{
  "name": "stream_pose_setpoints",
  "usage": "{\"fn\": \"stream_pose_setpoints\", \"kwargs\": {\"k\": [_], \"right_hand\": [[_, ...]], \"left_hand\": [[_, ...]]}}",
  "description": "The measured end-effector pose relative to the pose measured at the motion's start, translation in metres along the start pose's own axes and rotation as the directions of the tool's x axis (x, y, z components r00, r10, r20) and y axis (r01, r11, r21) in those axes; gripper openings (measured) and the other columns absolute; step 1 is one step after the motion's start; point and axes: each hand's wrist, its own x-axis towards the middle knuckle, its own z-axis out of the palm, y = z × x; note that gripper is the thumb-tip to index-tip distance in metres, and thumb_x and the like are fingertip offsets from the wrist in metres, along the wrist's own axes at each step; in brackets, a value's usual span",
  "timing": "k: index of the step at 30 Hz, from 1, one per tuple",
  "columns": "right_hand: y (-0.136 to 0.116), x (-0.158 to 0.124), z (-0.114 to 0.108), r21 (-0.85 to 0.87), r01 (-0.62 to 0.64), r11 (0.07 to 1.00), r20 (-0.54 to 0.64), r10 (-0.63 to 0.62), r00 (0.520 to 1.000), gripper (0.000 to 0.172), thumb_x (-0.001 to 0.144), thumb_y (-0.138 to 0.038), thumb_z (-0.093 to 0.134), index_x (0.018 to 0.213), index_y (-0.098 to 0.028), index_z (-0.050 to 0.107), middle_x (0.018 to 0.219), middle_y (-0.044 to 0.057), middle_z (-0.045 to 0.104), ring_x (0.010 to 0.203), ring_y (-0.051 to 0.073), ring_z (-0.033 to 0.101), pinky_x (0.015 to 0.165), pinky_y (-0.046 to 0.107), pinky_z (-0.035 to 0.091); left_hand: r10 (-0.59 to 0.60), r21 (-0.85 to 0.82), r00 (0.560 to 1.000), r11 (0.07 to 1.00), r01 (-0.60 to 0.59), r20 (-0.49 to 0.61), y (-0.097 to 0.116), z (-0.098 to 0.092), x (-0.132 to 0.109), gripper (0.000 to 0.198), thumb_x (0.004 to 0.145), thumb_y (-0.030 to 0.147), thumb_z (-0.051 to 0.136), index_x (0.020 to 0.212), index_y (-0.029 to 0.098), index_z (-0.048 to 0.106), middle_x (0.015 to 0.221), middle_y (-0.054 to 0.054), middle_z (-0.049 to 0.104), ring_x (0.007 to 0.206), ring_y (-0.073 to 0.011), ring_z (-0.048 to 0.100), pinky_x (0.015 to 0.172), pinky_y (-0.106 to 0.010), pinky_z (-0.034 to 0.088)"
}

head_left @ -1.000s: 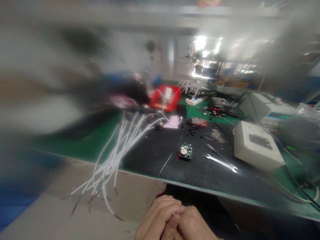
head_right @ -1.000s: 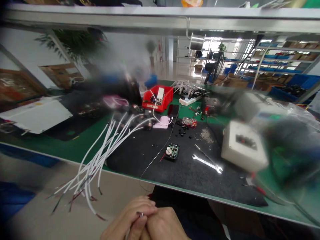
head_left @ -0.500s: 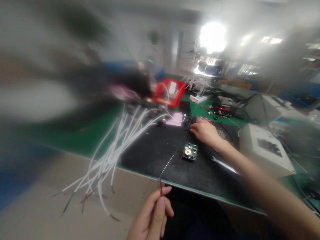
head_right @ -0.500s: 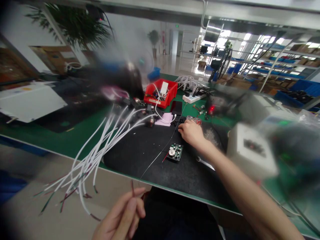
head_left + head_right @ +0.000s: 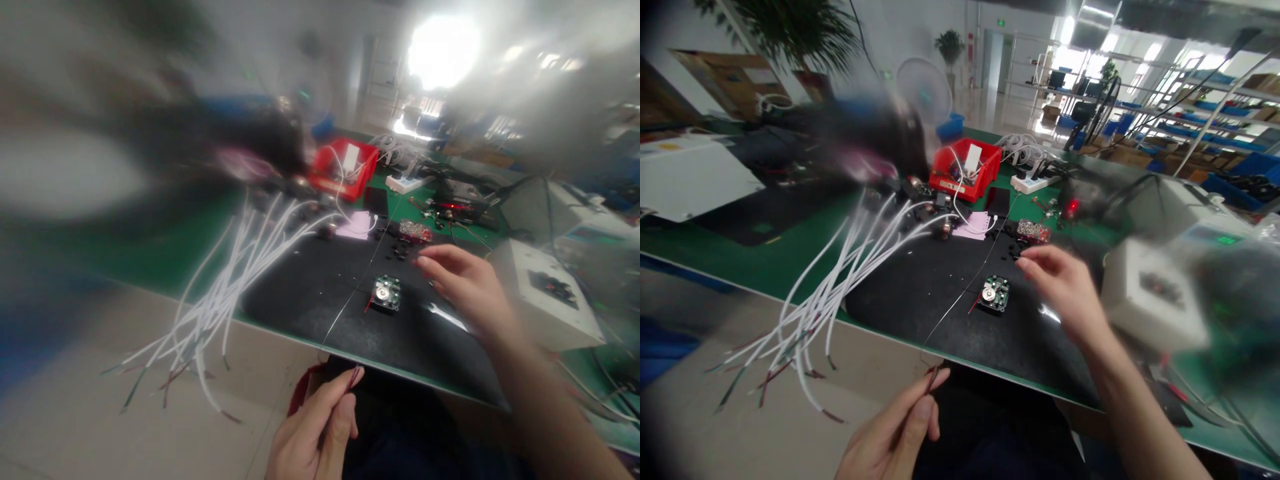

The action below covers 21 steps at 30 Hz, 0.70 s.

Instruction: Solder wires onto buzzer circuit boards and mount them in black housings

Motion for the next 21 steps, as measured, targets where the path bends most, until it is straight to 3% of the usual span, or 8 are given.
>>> {"fn": "stream_pose_setpoints", "kwargs": {"k": [1,2,4,6,8,12,18,21], "right_hand": [[-0.004,-0.027,-0.001,0.110,-0.048,0.993,0.011,0.047,0.999,0.042,0.104,-0.054,0.058,0.123,-0.018,0.065,0.105,0.011,0.075,0.077,0.018,0.069,0.059,0.027,0.052],[-0.008,-0.055,0.001,0.363,-0.153,0.919,0.026,0.154,0.988,0.038,0.098,-0.050,0.071,0.119,-0.018,0.067,0.103,0.010,0.075,0.074,0.016,0.067,0.056,0.024,0.049],[-0.016,-0.104,0.010,0.641,-0.323,0.696,0.179,0.274,0.945,0.030,0.091,-0.040,0.081,0.111,-0.020,0.069,0.098,0.008,0.074,0.072,0.013,0.065,0.053,0.018,0.047],[-0.024,-0.139,0.023,0.758,-0.400,0.515,0.267,0.314,0.911,0.025,0.091,-0.035,0.082,0.109,-0.022,0.071,0.100,0.007,0.073,0.071,0.011,0.064,0.050,0.015,0.046],[-0.028,-0.157,0.034,0.806,-0.420,0.416,0.299,0.326,0.897,0.022,0.093,-0.033,0.079,0.111,-0.024,0.071,0.103,0.006,0.073,0.068,0.009,0.062,0.048,0.013,0.045],[-0.032,-0.165,0.042,0.830,-0.448,0.332,0.349,0.318,0.882,0.018,0.095,-0.031,0.078,0.110,-0.024,0.072,0.104,0.005,0.073,0.060,0.006,0.062,0.046,0.011,0.043],[-0.035,-0.167,0.043,0.850,-0.446,0.279,0.368,0.292,0.883,0.017,0.096,-0.027,0.075,0.112,-0.024,0.070,0.107,0.006,0.073,0.065,0.009,0.066,0.046,0.011,0.044],[-0.033,-0.171,0.045,0.846,-0.437,0.305,0.351,0.299,0.887,0.016,0.097,-0.026,0.075,0.112,-0.025,0.070,0.108,0.006,0.073,0.068,0.011,0.067,0.048,0.013,0.046]], "left_hand": [[0.042,0.019,0.999,0.999,-0.043,0.019,0.000,0.001,-0.001,0.026,0.106,0.028,0.056,0.125,0.028,0.075,0.067,0.006,0.069,0.057,-0.0085,0.066,0.064,-0.015,0.055],[0.086,0.037,0.995,0.995,-0.088,0.047,0.001,0.002,-0.003,0.027,0.106,0.025,0.055,0.125,0.028,0.074,0.067,0.006,0.069,0.055,-0.0085,0.066,0.064,-0.015,0.055],[0.156,0.070,0.980,0.984,-0.166,0.126,0.002,0.006,-0.005,0.030,0.106,0.020,0.053,0.128,0.026,0.071,0.074,0.005,0.073,0.058,-0.0094,0.068,0.073,-0.018,0.059],[0.191,0.090,0.961,0.973,-0.212,0.198,0.002,0.010,-0.008,0.031,0.106,0.017,0.053,0.132,0.027,0.068,0.092,0.002,0.080,0.072,-0.0106,0.074,0.084,-0.020,0.059],[0.209,0.094,0.947,0.967,-0.237,0.244,0.003,0.014,-0.011,0.032,0.106,0.016,0.053,0.134,0.027,0.065,0.110,0.001,0.081,0.089,-0.0112,0.077,0.088,-0.020,0.057],[0.243,0.081,0.927,0.958,-0.276,0.287,0.003,0.020,-0.014,0.033,0.106,0.014,0.054,0.137,0.024,0.064,0.119,0.000,0.079,0.101,-0.0116,0.077,0.090,-0.020,0.055],[0.255,0.090,0.913,0.951,-0.297,0.318,0.001,0.023,-0.012,0.035,0.106,0.013,0.054,0.139,0.019,0.063,0.105,-0.003,0.079,0.087,-0.0136,0.076,0.079,-0.023,0.057],[0.274,0.139,0.908,0.934,-0.330,0.316,0.001,0.022,-0.012,0.034,0.106,0.013,0.054,0.138,0.018,0.063,0.100,-0.003,0.078,0.084,-0.0138,0.076,0.075,-0.023,0.057]]}}
